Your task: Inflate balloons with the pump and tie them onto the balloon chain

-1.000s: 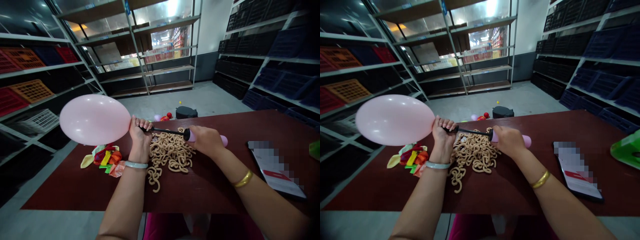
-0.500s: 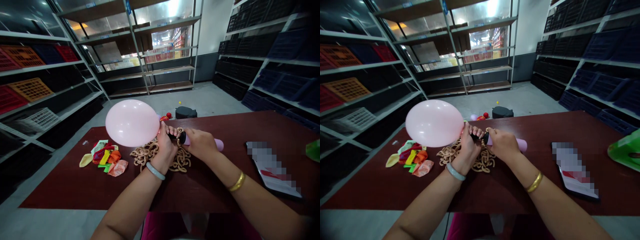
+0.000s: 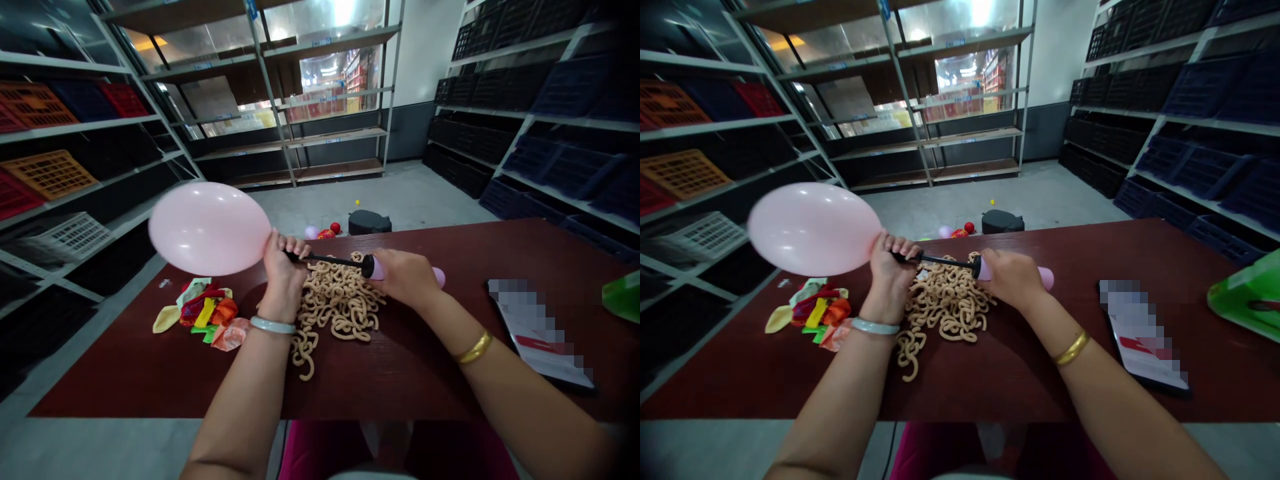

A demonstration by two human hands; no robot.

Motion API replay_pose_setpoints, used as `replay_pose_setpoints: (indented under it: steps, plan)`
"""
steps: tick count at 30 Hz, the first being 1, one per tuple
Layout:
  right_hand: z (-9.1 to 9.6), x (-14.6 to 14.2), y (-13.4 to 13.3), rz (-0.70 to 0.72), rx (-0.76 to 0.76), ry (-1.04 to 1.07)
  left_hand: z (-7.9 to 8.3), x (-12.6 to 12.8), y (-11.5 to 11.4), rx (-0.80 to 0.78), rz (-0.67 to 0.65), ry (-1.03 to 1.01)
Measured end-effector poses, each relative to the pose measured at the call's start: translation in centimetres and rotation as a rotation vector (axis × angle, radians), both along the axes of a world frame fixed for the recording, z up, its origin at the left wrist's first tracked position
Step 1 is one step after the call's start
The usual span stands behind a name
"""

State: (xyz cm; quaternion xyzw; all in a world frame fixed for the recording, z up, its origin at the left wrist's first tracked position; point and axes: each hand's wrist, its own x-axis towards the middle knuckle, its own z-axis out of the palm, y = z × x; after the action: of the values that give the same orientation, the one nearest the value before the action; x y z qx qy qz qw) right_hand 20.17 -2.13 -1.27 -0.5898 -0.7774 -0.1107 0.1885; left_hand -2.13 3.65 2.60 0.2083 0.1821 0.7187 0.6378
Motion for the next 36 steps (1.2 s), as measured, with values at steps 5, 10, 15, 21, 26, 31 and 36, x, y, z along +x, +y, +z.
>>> replay_pose_setpoints:
  steps: [5, 10, 15, 21, 26, 31, 36]
  plan:
    - [0.8, 0.2, -0.7, -0.01, 0.061, -0.012, 1.7, -1.7, -0.5, 0.08, 0.018, -0.056]
    - [0.9, -0.1, -1.1, -0.045, 0.059, -0.035, 0.6, 0.7, -0.9, 0.067, 0.004, -0.073]
    - [1.2, -0.9, -1.5, -0.038, 0.045, -0.041, -0.7, 4.4, -2.2, 0.031, -0.026, -0.009]
    - [1.4, -2.1, -1.9, -0.018, 0.024, 0.002, -1.1, 7.6, -4.5, 0.013, -0.075, 0.033]
    - [0.8, -2.3, -1.3, 0.013, 0.049, 0.025, -1.1, 7.6, -4.4, 0.01, -0.083, 0.034]
    - [0.6, -0.9, -0.2, 0.023, 0.061, -0.007, -0.8, 4.0, -1.8, 0.028, -0.05, 0.033]
    - [1.1, 1.3, 0.4, 0.018, 0.09, -0.042, 0.8, -0.3, -0.1, 0.041, 0.032, -0.027]
